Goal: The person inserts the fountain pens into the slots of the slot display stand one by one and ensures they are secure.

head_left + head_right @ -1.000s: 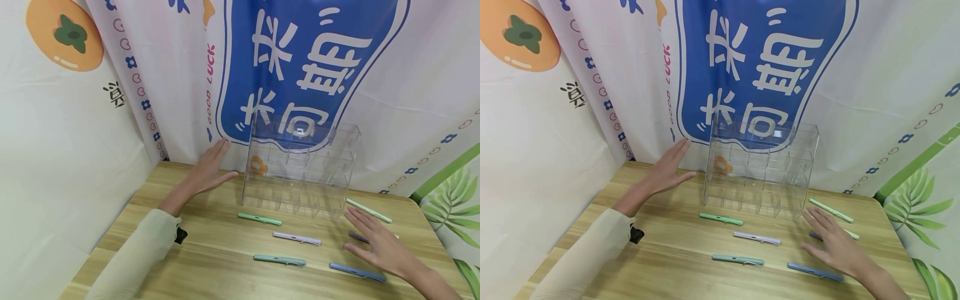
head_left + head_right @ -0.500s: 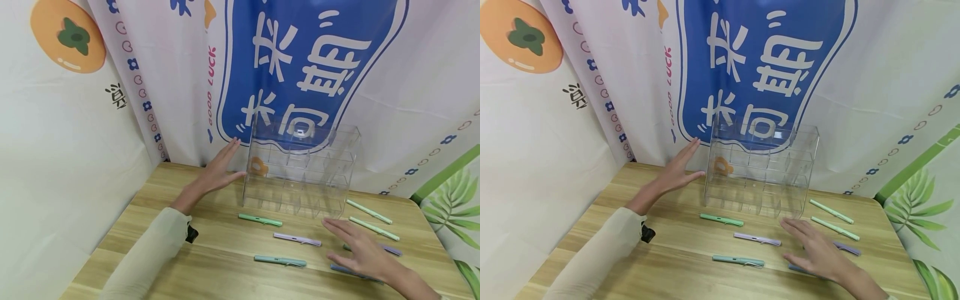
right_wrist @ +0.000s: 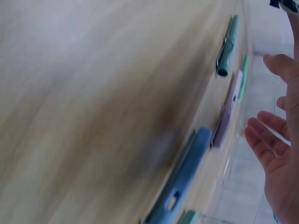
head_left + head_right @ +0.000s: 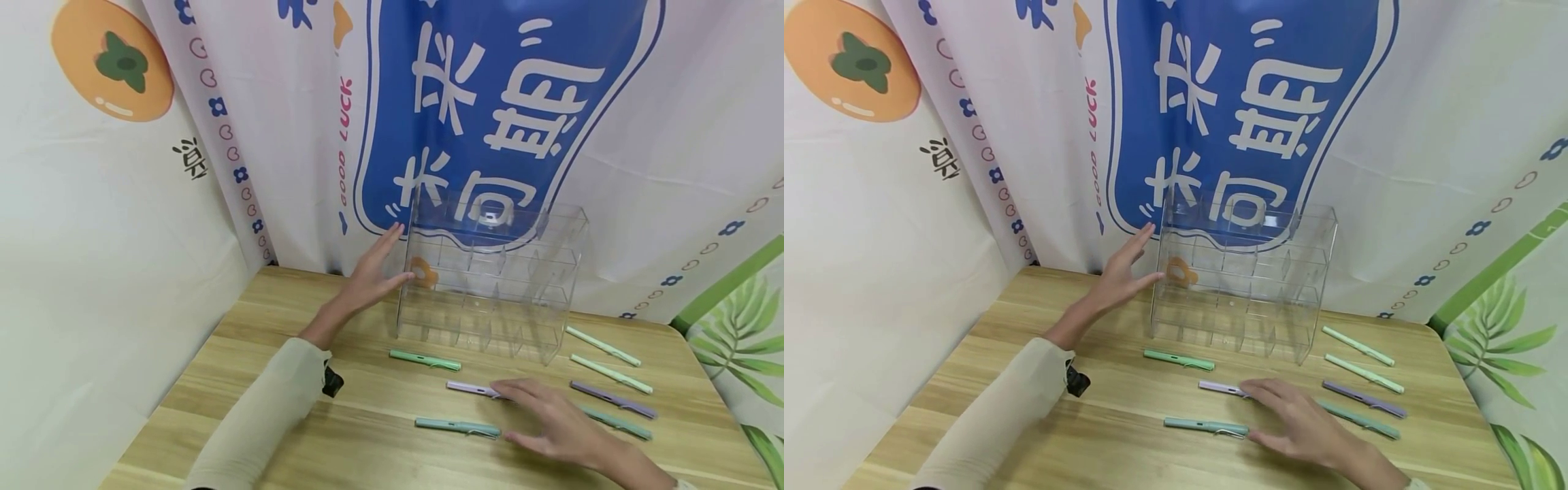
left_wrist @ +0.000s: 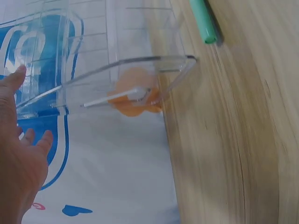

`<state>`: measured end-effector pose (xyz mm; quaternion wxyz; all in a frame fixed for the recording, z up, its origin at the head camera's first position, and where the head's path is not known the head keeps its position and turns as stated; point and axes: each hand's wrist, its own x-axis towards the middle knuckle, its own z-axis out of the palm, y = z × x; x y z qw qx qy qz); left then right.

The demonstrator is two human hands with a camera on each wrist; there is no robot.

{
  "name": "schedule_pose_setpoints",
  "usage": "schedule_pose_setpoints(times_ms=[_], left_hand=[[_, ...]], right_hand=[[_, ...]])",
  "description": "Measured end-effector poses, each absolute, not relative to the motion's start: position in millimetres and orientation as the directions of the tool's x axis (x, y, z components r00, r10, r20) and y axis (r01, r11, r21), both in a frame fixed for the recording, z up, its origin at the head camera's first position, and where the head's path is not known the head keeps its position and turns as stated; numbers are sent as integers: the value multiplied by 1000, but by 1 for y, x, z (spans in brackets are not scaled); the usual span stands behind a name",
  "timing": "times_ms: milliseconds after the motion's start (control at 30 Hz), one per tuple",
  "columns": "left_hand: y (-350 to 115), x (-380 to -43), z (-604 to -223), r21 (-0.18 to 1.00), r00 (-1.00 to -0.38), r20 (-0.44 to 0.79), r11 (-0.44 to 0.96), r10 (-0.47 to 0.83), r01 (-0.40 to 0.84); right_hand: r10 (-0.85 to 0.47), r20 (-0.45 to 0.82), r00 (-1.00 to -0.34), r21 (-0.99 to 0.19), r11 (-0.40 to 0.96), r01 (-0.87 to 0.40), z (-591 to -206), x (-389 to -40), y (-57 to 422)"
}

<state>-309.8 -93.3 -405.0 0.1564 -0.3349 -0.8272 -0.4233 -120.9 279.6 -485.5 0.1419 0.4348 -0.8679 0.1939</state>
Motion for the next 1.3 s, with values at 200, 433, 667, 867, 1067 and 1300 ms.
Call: schedule_pose_setpoints(times_ms=[200,433,667,867,1067,1300], left_hand=[[-84,-311,-406,654,-739,552,349,386,671],[-79,-313,-406,666,-739,543,332,399,668],[-77,-314,-409,656,-739,541,348,402,670],[-75,-315,-409,660,-748,534,358,394,660],[-74,-315,-409,664,-758,526,370,387,650],[-75,-316,-410,650,-744,537,367,397,665]], right_hand=[[-710,436,-553,-310,458,-833,-492,-121,264],[-701,446,-556,-443,367,-818,-499,-122,254],[-700,445,-559,-483,338,-808,-509,-123,249],[-713,400,-576,-553,314,-772,-513,-123,244],[-719,405,-565,-567,287,-772,-518,-125,241],[-719,409,-561,-555,292,-779,-523,-126,240]])
